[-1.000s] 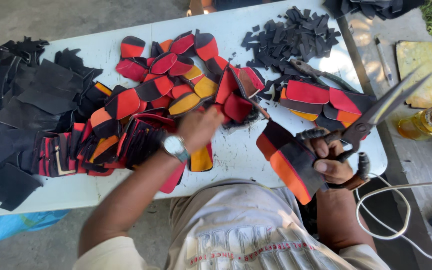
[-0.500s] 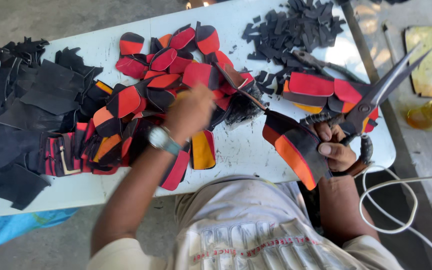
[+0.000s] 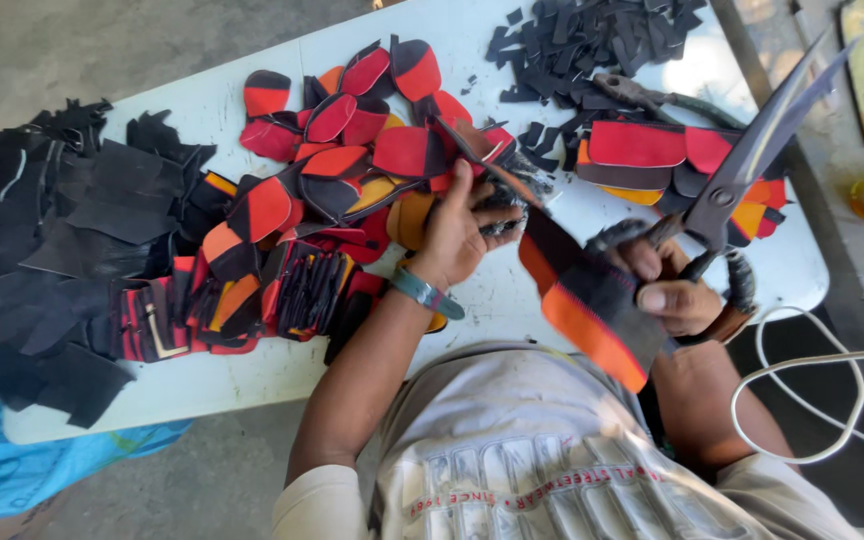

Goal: The person uses shears to trim excess material from the edges of small red, black, and orange fabric pouches. They pick up each pouch, cut along the seams, and place the finished items on a pile on the table.

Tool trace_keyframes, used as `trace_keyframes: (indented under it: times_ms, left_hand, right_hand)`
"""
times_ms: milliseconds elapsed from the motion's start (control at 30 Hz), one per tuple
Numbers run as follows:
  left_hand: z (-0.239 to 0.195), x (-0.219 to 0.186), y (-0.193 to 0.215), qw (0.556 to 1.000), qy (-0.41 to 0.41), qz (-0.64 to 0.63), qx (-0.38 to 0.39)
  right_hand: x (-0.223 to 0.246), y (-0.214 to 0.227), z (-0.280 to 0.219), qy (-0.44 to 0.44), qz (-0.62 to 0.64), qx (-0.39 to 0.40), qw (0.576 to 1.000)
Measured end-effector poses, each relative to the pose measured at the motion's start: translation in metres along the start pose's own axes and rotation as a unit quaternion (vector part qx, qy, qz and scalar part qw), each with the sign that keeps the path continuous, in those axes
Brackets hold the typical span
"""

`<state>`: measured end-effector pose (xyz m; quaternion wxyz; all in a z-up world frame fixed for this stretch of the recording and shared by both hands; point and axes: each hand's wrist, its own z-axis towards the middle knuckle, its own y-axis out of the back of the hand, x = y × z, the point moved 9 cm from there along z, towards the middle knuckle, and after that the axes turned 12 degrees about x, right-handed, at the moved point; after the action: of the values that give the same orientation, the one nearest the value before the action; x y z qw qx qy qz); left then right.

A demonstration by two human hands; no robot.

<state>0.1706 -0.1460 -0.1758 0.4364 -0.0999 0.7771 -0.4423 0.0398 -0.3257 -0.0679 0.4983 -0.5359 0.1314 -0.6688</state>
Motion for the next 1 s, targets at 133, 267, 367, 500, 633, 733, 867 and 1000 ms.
trace_keyframes:
  times_ms: [133, 267, 367, 500, 633, 733, 867, 1000]
  left_hand:
    - [0.031, -0.051, 0.010, 0.996, -0.070, 0.037, -0.042]
    - [0.033, -0.140, 0.000, 0.953, -0.235, 0.147, -0.119]
    - [0.001, -0.218, -0.062, 0.685, -0.318, 0.636, -0.158]
    - [0.030, -0.218, -0.085, 0.348, -0.112, 0.911, -0.192]
    - [0.022, -0.185, -0.075, 0.459, -0.116, 0.874, -0.108]
    - [-0.029, -0.154, -0.018, 0.671, -0.014, 0.731, -0.122]
    - [-0.091, -0.010, 0.015, 0.869, 0.227, 0.437, 0.050]
    - [-0.107, 0.071, -0.039, 0.940, 0.269, 0.072, 0.195]
  right_hand:
    - [-0.015, -0.036, -0.014, -0.065, 0.070, 0.086, 0.992]
    - [-0.025, -0.031, -0.025, -0.140, -0.053, 0.155, 0.977]
    - [-0.044, -0.013, -0.023, -0.114, -0.218, 0.133, 0.960]
    - [-0.093, 0.007, -0.017, -0.168, -0.102, -0.002, 0.980]
    - [-0.103, 0.005, -0.004, -0.144, -0.043, -0.031, 0.988]
    - [-0.097, 0.020, -0.014, -0.148, -0.014, -0.066, 0.987]
    - [-0.078, 0.028, -0.016, -0.117, 0.017, -0.068, 0.991]
    - [-0.062, 0.011, -0.014, -0.068, 0.076, -0.059, 0.993]
